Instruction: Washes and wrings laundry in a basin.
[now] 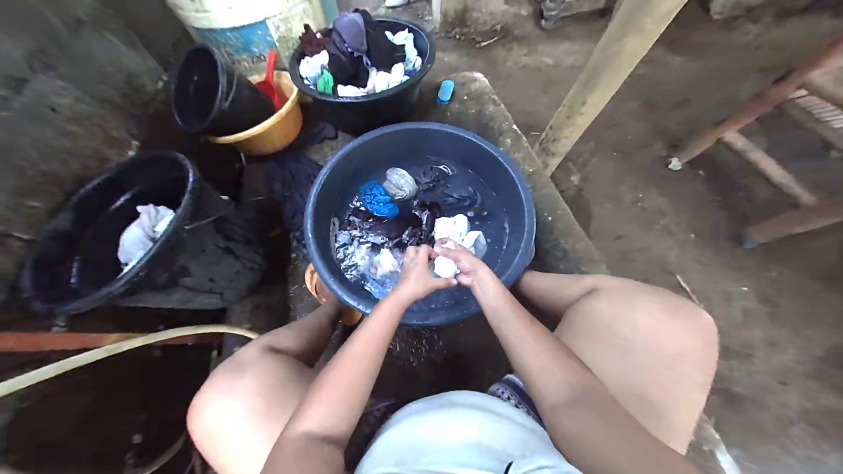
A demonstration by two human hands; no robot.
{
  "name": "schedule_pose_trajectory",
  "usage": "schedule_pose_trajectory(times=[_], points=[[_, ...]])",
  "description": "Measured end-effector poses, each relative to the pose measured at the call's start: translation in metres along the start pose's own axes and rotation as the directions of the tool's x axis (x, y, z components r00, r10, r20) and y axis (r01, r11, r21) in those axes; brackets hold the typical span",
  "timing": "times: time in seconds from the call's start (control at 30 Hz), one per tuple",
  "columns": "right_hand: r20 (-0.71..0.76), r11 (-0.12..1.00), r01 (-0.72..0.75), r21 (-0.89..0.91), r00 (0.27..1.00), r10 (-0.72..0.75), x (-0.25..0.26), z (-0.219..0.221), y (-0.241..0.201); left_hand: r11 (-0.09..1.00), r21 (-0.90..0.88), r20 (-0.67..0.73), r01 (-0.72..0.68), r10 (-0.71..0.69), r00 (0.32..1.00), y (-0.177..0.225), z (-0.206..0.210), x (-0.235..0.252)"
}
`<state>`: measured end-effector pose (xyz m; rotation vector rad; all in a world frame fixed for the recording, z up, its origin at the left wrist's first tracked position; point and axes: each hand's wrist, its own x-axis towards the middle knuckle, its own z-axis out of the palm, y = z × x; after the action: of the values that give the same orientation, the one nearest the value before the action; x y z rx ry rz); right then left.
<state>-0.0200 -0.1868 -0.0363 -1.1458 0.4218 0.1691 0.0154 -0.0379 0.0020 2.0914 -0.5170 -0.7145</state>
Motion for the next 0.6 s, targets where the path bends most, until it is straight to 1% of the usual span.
schedule_pose_trajectory(times=[0.03, 0.07, 0.1, 0.13, 0.17, 0.2, 0.23, 0.27, 0.33, 0.37, 0.43, 0.47, 0.5, 0.53, 0.57, 0.6], points=[[0.021, 0.992, 0.051, -0.119, 0.999, -0.048, -0.002, 0.003, -0.008, 0.977, -0.205, 0.012, 0.062, -0.061, 0.998, -0.005, -0.001, -0.004], [0.065, 0.974, 0.111, -0.197, 0.993, -0.1, -0.002, 0.007, -0.011, 0.905, -0.396, 0.082, 0.153, -0.131, 0.988, -0.01, -0.001, -0.009], [0.124, 0.952, 0.183, -0.244, 0.98, -0.156, -0.002, 0.012, -0.01, 0.814, -0.531, 0.186, 0.236, -0.16, 0.97, -0.016, -0.001, -0.013], [0.187, 0.918, 0.267, -0.292, 0.958, -0.219, 0.0, 0.018, -0.008, 0.735, -0.615, 0.268, 0.287, -0.147, 0.952, -0.022, 0.0, -0.016], [0.255, 0.865, 0.335, -0.374, 0.934, -0.252, 0.001, 0.024, -0.008, 0.678, -0.664, 0.317, 0.314, -0.126, 0.94, -0.027, 0.003, -0.018], [0.303, 0.79, 0.359, -0.497, 0.925, -0.23, -0.001, 0.032, -0.011, 0.651, -0.682, 0.336, 0.334, -0.127, 0.933, -0.03, 0.006, -0.018], [0.319, 0.706, 0.338, -0.622, 0.933, -0.165, -0.005, 0.039, -0.016, 0.673, -0.655, 0.319, 0.345, -0.167, 0.933, -0.031, 0.011, -0.017], [0.316, 0.638, 0.304, -0.708, 0.944, -0.099, -0.007, 0.044, -0.019, 0.721, -0.595, 0.302, 0.356, -0.21, 0.93, -0.034, 0.017, -0.015], [0.271, 0.56, 0.238, -0.794, 0.962, -0.026, -0.006, 0.044, -0.013, 0.853, -0.402, 0.239, 0.333, -0.254, 0.937, -0.04, 0.029, -0.011], [0.239, 0.536, 0.206, -0.819, 0.971, -0.01, -0.003, 0.043, -0.007, 0.91, -0.289, 0.196, 0.298, -0.248, 0.949, -0.042, 0.034, -0.009], [0.179, 0.517, 0.154, -0.842, 0.984, -0.002, 0.004, 0.038, 0.005, 0.985, -0.04, 0.104, 0.166, -0.161, 0.981, -0.046, 0.043, -0.004], [0.154, 0.517, 0.131, -0.846, 0.988, 0.003, 0.008, 0.034, 0.012, 0.989, 0.083, 0.086, 0.125, -0.132, 0.988, -0.049, 0.047, -0.001], [0.137, 0.516, 0.109, -0.85, 0.99, 0.016, 0.012, 0.03, 0.019, 0.97, 0.212, 0.104, 0.117, -0.142, 0.984, -0.051, 0.051, 0.002], [0.124, 0.516, 0.091, -0.852, 0.992, 0.03, 0.015, 0.026, 0.026, 0.937, 0.319, 0.13, 0.14, -0.19, 0.973, -0.051, 0.055, 0.003], [0.112, 0.516, 0.073, -0.853, 0.993, 0.044, 0.016, 0.023, 0.03, 0.906, 0.39, 0.142, 0.166, -0.238, 0.961, -0.051, 0.059, 0.004], [0.098, 0.516, 0.053, -0.855, 0.993, 0.061, 0.017, 0.022, 0.033, 0.892, 0.41, 0.143, 0.188, -0.266, 0.953, -0.053, 0.062, 0.005]])
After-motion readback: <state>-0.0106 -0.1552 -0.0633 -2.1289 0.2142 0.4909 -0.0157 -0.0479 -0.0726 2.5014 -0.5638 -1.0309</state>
